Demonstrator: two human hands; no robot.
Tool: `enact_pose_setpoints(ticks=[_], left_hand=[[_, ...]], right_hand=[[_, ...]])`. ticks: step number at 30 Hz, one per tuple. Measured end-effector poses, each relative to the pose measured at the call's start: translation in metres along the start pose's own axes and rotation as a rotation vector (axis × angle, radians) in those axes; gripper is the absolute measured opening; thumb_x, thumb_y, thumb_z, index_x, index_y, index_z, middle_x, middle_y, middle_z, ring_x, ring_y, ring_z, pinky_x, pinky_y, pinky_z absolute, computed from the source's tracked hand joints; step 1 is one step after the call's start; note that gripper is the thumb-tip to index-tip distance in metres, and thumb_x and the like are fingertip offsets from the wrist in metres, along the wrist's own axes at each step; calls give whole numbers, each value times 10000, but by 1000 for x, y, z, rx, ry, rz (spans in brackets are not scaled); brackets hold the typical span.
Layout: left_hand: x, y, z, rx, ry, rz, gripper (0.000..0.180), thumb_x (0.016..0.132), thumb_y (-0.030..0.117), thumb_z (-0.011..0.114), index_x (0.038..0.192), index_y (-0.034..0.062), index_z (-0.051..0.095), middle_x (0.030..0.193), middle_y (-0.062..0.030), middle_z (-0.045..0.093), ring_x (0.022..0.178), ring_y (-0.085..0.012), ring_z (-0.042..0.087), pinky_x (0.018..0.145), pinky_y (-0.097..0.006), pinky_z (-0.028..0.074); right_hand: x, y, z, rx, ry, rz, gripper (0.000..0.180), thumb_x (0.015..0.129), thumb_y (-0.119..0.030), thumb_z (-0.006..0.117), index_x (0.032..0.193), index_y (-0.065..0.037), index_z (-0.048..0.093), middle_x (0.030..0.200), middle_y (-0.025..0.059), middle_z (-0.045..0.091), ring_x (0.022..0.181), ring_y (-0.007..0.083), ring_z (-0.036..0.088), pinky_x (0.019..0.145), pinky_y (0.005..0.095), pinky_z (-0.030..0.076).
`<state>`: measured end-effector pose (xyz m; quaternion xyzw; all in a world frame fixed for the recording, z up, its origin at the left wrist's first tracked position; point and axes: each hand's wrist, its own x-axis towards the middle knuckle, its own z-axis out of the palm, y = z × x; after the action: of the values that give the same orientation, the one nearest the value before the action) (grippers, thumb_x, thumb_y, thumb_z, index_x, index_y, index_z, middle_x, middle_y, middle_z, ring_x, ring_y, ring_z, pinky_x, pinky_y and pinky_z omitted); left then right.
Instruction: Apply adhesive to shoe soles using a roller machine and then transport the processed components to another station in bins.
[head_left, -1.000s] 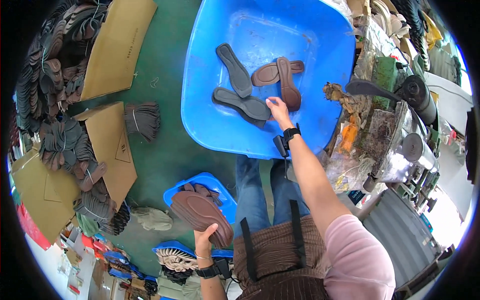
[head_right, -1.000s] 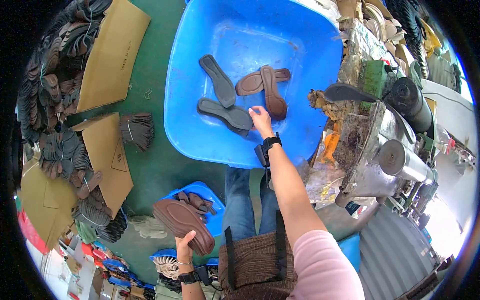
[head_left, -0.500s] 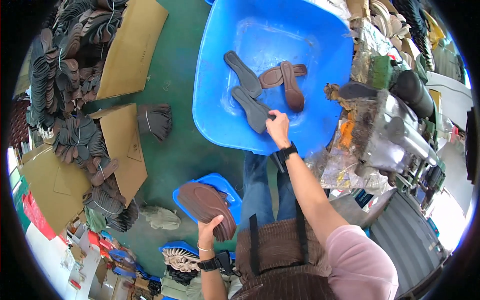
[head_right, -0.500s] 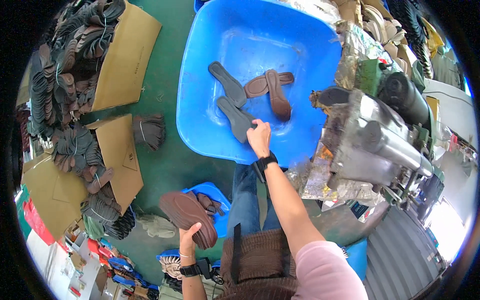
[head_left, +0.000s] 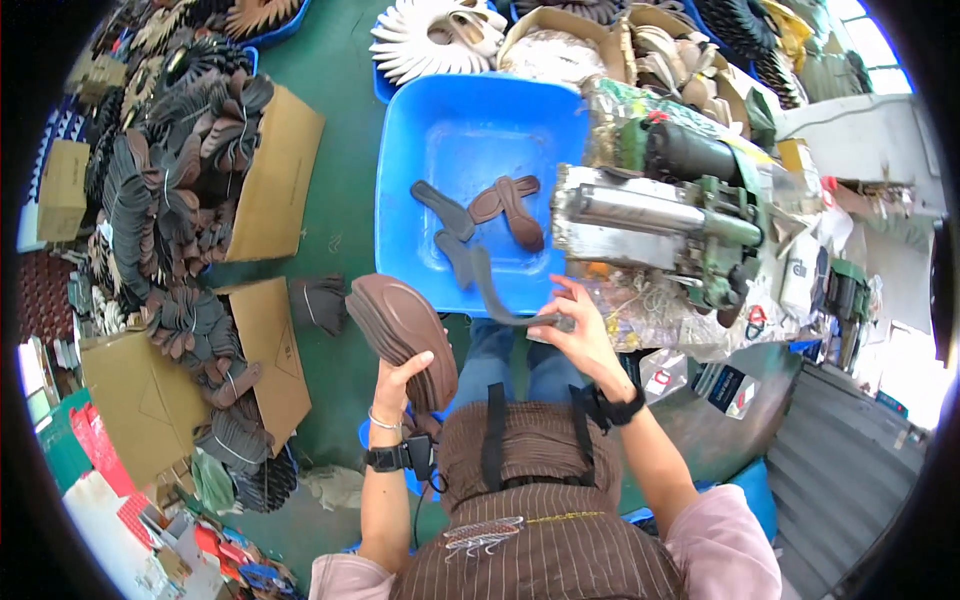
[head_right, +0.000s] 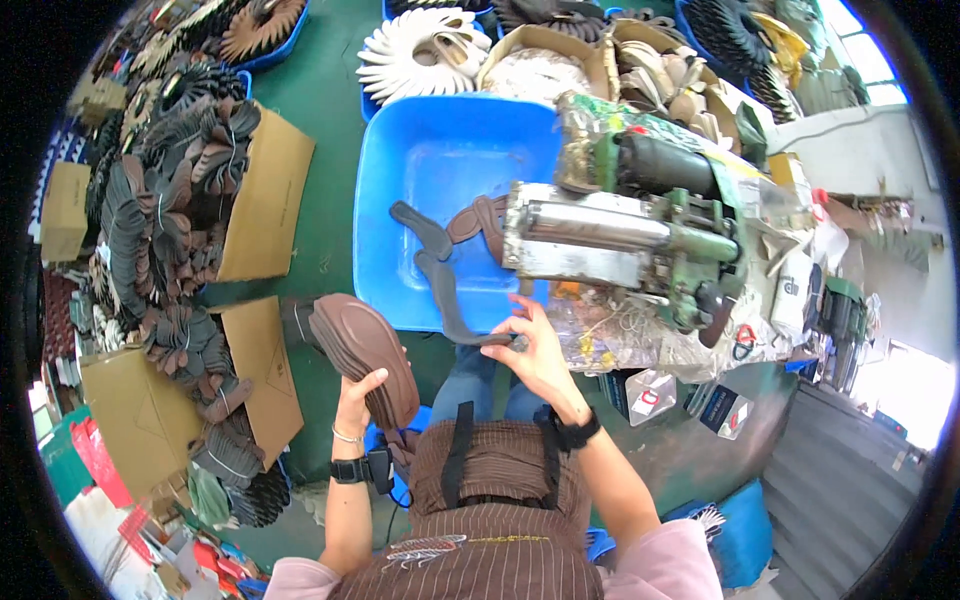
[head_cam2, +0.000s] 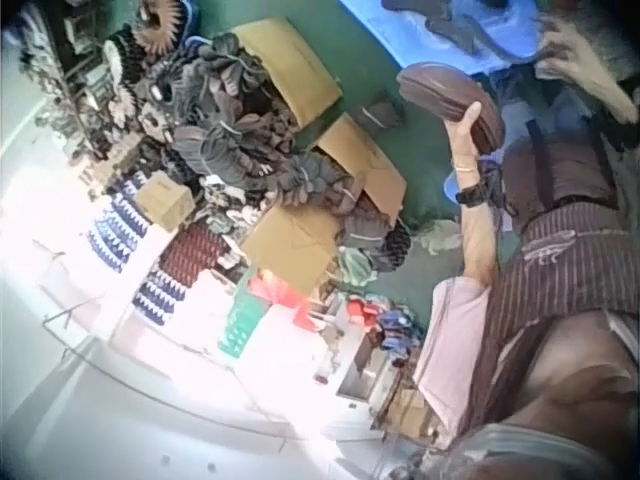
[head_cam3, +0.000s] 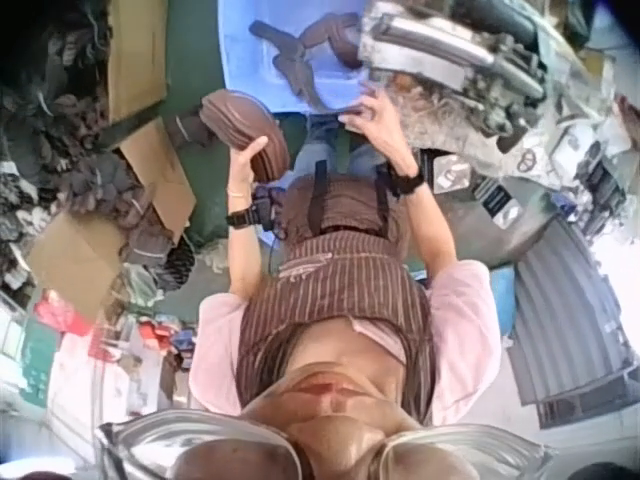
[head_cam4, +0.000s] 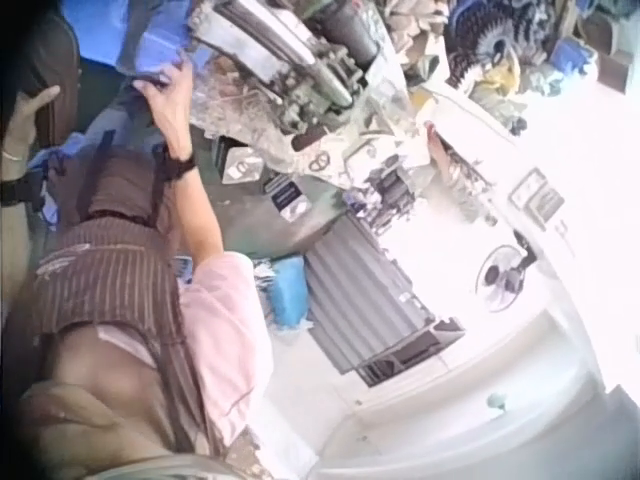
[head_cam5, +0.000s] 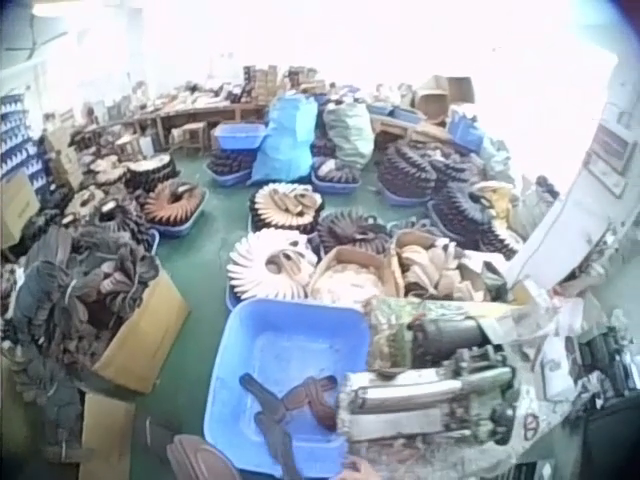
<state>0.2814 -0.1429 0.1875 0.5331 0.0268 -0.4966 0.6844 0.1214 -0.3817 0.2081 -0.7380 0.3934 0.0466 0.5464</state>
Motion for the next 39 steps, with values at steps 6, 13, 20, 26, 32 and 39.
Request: enact_pose_setpoints(ticks=[6,13,20,26,32,39], left_hand=[[12,44,62,-89,-351,-32,648,705,130,684,1268,-35,409,1184,-247,533,1032,-340,580,910,-456,478],[2,54,173,196,-553,-72,715,702,72,759,1316,15,399,1259,-96,494,1157,-202,474,1003,-340,368],[11,38,180,24,-409,-82,584,745,60,676,1271,-8,431,1180,-134,547,1081,-256,541,930,-370,447],[10,53,182,71,-527,-78,607,750,110,649,1289,-28,407,1170,-204,561,1085,-327,562,926,-442,472],[15,32,182,224,-351,-15,536,727,57,750,1202,-2,508,1122,-80,590,1047,-161,543,924,-307,435],[18,24,179,202,-290,17,488,801,51,667,1238,-9,458,1143,-129,585,1051,-253,579,883,-359,489]], right_hand=[[-85,-42,-64,888,137,-138,327,795,-13,678,1089,5,538,1044,61,610,965,115,569,864,270,463],[-78,-54,-59,952,272,-74,304,864,-139,642,1116,23,593,1007,49,647,878,95,590,802,242,471],[-85,-8,-45,931,246,-61,291,918,-177,572,1124,28,580,1006,55,646,882,112,599,792,260,481],[-26,33,-66,959,337,30,298,921,-262,558,984,26,604,834,87,659,712,151,641,629,277,520],[-51,-46,-59,990,109,41,338,925,-269,559,1073,34,578,1014,102,637,925,140,604,819,271,475],[-69,-29,-38,1022,504,-144,177,876,-11,576,1050,-2,543,1013,80,637,887,108,594,775,235,479]])
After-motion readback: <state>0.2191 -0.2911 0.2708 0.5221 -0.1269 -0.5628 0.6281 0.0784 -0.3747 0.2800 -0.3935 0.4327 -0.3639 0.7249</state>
